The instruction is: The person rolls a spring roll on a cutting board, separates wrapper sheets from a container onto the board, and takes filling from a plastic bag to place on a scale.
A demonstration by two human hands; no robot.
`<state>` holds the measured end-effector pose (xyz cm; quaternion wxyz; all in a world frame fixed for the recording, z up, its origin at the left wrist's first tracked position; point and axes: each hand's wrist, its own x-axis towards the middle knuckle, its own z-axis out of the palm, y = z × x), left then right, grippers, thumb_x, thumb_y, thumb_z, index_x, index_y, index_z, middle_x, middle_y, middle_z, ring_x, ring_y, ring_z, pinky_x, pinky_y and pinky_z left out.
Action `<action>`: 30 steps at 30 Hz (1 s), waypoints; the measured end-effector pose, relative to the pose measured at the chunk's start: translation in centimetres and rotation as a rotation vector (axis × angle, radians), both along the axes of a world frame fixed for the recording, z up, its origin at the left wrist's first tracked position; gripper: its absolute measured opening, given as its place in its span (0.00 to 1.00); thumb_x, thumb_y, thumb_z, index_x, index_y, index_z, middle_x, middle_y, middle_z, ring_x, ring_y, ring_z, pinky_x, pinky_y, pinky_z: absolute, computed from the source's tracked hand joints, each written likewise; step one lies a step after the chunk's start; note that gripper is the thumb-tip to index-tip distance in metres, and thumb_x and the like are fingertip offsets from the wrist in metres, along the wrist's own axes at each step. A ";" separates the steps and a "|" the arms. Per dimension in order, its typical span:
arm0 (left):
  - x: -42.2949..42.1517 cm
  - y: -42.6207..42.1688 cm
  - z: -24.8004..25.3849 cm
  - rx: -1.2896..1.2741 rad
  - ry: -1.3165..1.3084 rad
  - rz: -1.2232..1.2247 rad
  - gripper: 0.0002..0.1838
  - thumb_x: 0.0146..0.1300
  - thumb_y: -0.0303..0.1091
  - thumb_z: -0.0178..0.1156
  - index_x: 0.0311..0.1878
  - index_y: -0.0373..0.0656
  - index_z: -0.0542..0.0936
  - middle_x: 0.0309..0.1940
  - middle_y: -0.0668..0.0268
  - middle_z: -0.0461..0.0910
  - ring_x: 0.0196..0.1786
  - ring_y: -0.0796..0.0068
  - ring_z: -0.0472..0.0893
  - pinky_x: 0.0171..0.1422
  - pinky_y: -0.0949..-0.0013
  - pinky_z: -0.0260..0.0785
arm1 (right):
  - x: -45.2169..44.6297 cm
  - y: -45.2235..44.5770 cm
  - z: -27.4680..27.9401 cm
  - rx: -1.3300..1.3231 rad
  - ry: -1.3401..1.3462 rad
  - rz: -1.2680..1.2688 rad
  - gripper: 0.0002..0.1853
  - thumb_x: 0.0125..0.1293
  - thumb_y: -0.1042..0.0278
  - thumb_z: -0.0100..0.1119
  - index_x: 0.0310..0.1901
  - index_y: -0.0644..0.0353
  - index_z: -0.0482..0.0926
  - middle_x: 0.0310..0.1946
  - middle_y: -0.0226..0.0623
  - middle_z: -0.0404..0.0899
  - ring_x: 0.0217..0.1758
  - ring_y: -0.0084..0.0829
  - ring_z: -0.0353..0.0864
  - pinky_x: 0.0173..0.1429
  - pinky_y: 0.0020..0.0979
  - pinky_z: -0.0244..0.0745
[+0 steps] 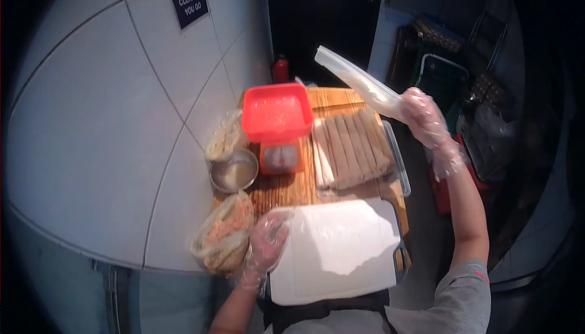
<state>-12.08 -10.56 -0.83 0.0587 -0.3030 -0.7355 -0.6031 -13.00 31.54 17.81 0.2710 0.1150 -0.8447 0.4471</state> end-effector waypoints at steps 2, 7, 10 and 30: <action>0.6 0.7 2.4 -0.073 0.031 -0.078 0.17 0.61 0.29 0.63 0.53 0.37 0.82 0.51 0.55 0.81 0.55 0.59 0.79 0.64 0.61 0.69 | 5.9 -1.7 0.6 0.154 0.077 -0.053 0.06 0.60 0.80 0.59 0.39 0.62 0.78 0.35 0.40 0.74 0.38 0.40 0.73 0.42 0.35 0.70; 5.2 3.6 5.7 0.104 -0.206 -0.393 0.29 0.68 0.44 0.55 0.64 0.31 0.71 0.55 0.51 0.80 0.62 0.59 0.76 0.70 0.57 0.64 | 18.0 -6.7 -0.5 0.687 0.290 -0.191 0.10 0.58 0.83 0.59 0.41 0.63 0.78 0.34 0.43 0.74 0.36 0.46 0.75 0.38 0.41 0.71; 7.7 3.8 4.0 0.338 -0.517 -0.621 0.41 0.69 0.54 0.56 0.76 0.41 0.54 0.64 0.52 0.70 0.64 0.56 0.74 0.70 0.52 0.65 | 23.9 -10.4 -2.7 0.684 0.212 -0.228 0.16 0.49 0.83 0.63 0.41 0.61 0.77 0.34 0.42 0.75 0.35 0.45 0.76 0.36 0.41 0.70; 10.4 -5.7 -1.3 -0.148 0.560 0.082 0.27 0.55 0.25 0.65 0.60 0.37 0.72 0.57 0.52 0.75 0.61 0.51 0.74 0.65 0.51 0.66 | 29.6 -19.3 -12.9 0.509 -0.238 -0.150 0.22 0.61 0.64 0.68 0.57 0.55 0.79 0.51 0.44 0.79 0.59 0.49 0.74 0.64 0.45 0.68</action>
